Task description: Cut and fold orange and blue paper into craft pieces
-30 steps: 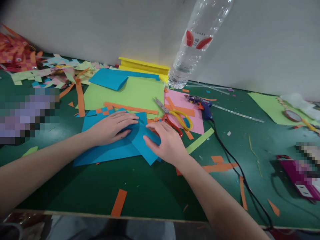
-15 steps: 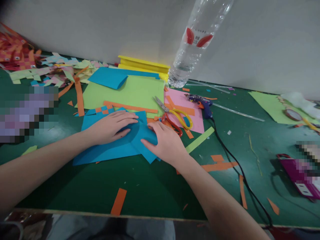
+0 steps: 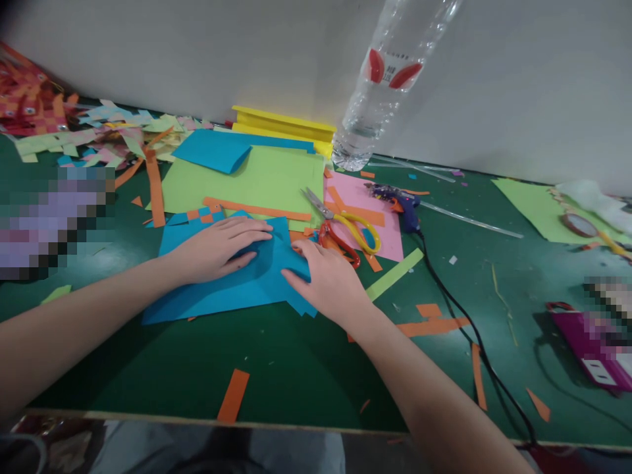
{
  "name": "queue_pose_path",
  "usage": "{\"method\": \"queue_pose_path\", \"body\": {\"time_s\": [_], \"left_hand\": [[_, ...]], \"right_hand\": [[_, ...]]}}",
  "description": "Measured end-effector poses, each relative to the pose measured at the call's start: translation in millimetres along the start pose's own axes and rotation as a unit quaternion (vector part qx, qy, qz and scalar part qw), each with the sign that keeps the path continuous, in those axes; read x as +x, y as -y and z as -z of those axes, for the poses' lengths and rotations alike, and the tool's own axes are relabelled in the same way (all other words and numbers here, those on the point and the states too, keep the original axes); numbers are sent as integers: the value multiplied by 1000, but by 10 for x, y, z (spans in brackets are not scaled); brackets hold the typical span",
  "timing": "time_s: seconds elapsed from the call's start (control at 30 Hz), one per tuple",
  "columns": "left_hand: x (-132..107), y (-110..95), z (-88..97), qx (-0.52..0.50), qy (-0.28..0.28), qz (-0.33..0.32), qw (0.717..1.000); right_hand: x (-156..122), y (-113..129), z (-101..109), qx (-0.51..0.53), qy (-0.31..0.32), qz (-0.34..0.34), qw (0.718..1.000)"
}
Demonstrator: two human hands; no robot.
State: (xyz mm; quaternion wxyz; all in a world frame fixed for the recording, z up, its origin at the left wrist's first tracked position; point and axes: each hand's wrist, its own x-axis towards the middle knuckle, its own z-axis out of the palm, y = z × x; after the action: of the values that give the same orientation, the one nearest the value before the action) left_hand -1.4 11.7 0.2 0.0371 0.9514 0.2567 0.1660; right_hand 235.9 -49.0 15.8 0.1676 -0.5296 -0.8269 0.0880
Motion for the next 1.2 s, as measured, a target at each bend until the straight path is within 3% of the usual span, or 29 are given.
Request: {"method": "queue_pose_path", "body": {"time_s": [0.37, 1.2], "left_hand": [[5, 7, -5, -10, -6, 0, 1000], [8, 1, 8, -22, 36, 18, 999]], "right_hand": [[9, 3, 6, 26, -25, -13, 999], [-4, -8, -23, 6, -4, -5, 1000]]}}
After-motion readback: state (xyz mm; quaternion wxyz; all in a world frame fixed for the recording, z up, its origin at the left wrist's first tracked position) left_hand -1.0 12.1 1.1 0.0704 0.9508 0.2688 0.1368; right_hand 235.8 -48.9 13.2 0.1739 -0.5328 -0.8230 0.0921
